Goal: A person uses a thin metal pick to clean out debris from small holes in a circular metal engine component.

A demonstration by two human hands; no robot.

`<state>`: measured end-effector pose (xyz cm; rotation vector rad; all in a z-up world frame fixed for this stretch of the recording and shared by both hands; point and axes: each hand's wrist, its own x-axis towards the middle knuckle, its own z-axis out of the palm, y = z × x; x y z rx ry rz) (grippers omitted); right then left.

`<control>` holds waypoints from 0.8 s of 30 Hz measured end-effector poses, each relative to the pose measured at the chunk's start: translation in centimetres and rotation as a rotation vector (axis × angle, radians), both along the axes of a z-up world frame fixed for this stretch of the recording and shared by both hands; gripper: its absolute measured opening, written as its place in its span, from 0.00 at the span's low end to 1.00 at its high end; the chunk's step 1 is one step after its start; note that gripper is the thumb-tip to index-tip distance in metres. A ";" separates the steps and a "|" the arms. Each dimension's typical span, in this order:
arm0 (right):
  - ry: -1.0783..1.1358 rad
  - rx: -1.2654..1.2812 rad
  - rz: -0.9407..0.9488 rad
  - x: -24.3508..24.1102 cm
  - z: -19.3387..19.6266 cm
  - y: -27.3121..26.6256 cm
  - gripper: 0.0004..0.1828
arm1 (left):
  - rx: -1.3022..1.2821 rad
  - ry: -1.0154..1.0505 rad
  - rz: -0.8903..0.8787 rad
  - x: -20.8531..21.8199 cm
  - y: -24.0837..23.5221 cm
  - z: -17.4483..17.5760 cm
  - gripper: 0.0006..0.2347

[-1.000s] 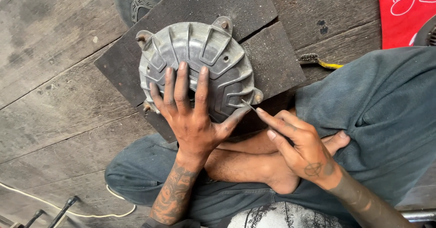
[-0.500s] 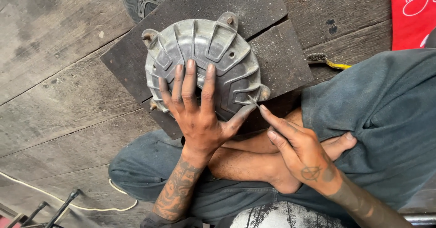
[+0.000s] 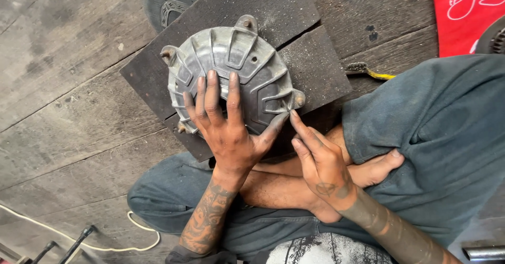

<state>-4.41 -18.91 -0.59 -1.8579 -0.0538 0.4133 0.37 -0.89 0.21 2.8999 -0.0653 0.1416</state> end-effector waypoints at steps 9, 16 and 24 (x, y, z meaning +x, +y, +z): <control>0.029 0.045 0.085 0.6 0.3 -2.0 0.24 | -0.017 0.039 -0.021 0.2 0.2 0.4 0.41; -0.033 -0.016 0.190 0.7 0.3 -3.0 0.26 | -0.024 0.073 -0.034 0.2 0.5 0.5 0.41; -0.112 -0.175 0.101 0.4 0.6 -1.3 0.25 | 0.025 0.009 -0.032 0.1 0.3 0.1 0.41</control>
